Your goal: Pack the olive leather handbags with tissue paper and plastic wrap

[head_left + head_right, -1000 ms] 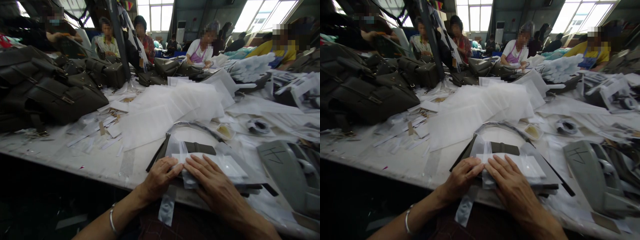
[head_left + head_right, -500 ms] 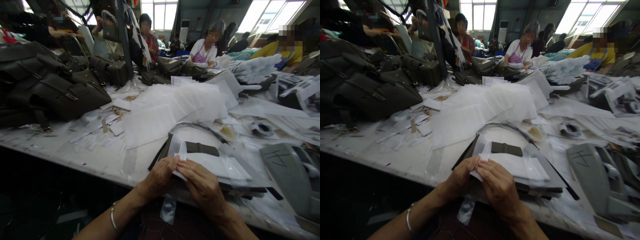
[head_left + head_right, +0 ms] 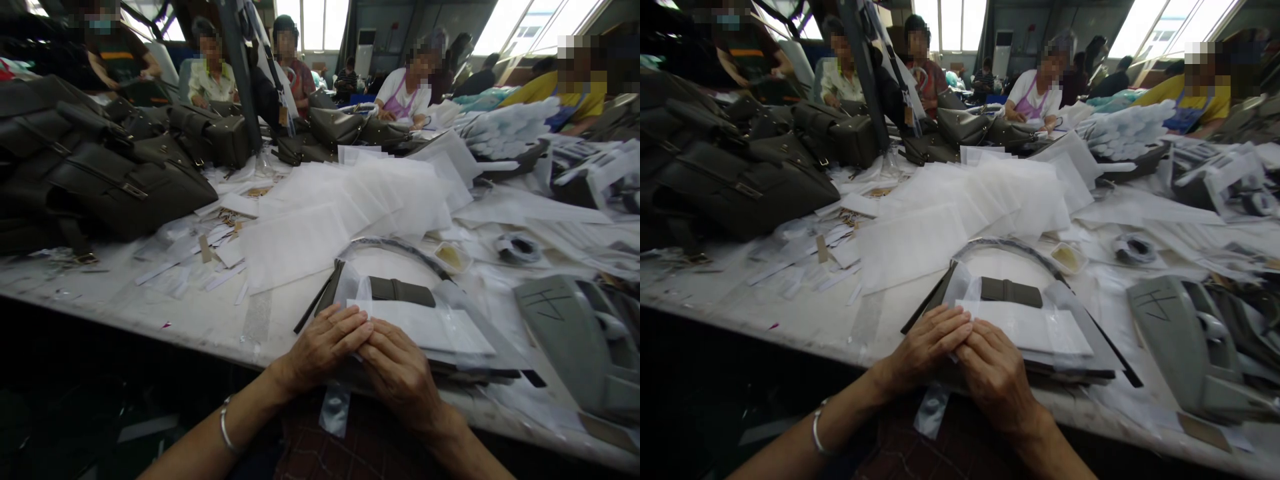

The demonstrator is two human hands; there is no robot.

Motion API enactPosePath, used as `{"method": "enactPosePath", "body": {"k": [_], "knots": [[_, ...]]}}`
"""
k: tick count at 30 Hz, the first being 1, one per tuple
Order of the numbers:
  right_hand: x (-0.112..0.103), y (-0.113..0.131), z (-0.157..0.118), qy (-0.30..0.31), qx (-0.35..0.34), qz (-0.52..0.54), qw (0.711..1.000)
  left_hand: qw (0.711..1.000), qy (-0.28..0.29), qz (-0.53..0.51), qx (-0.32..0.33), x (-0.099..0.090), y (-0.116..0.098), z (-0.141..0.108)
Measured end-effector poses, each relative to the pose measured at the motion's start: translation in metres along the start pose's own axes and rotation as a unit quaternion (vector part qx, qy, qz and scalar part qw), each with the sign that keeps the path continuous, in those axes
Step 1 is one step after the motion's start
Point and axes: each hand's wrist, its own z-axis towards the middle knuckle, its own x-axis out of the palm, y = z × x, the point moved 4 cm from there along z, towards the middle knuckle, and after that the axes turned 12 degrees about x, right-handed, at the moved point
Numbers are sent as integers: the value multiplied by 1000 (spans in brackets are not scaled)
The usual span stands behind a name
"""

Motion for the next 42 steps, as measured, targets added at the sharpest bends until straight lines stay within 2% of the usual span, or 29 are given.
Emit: {"method": "enactPosePath", "body": {"k": [3, 6, 9, 11, 13, 16, 21, 26, 31, 35, 39, 42], "knots": [[-9, 7, -3, -14, -2, 28, 1000, 1000, -10, -18, -17, -2, 2, 2], [-20, 15, -17, -12, -34, 63, 997, 999, -23, -24, -20, -3, 2, 4], [-16, 17, -37, 72, -74, 73, 992, 999, -29, -9, -14, -5, 2, 6], [-5, 13, -48, 136, -73, 38, 987, 1000, -27, -3, -13, -5, 3, 6], [8, 7, -54, 165, -62, -19, 984, 1000, -20, -5, -10, -5, 3, 6], [24, 5, -53, 146, -49, -44, 987, 1000, -10, -5, -8, -5, 4, 6], [33, 15, -44, 91, -30, 48, 994, 1000, -12, 7, -9, -6, 2, 7], [16, 10, -43, 68, 60, 178, 980, 999, 6, 32, -15, -3, 0, 7], [-2, 12, -49, 115, 90, 240, 960, 999, 2, 45, -30, -3, 1, 7], [-13, 16, -42, 119, 82, 241, 960, 998, 4, 43, -40, -5, 3, 8], [-27, 10, -20, 65, 54, 183, 979, 999, 6, 42, -30, -4, 4, 8], [-29, 1, -5, 33, 20, 110, 993, 998, 23, 40, -36, 0, 4, 4]]}}
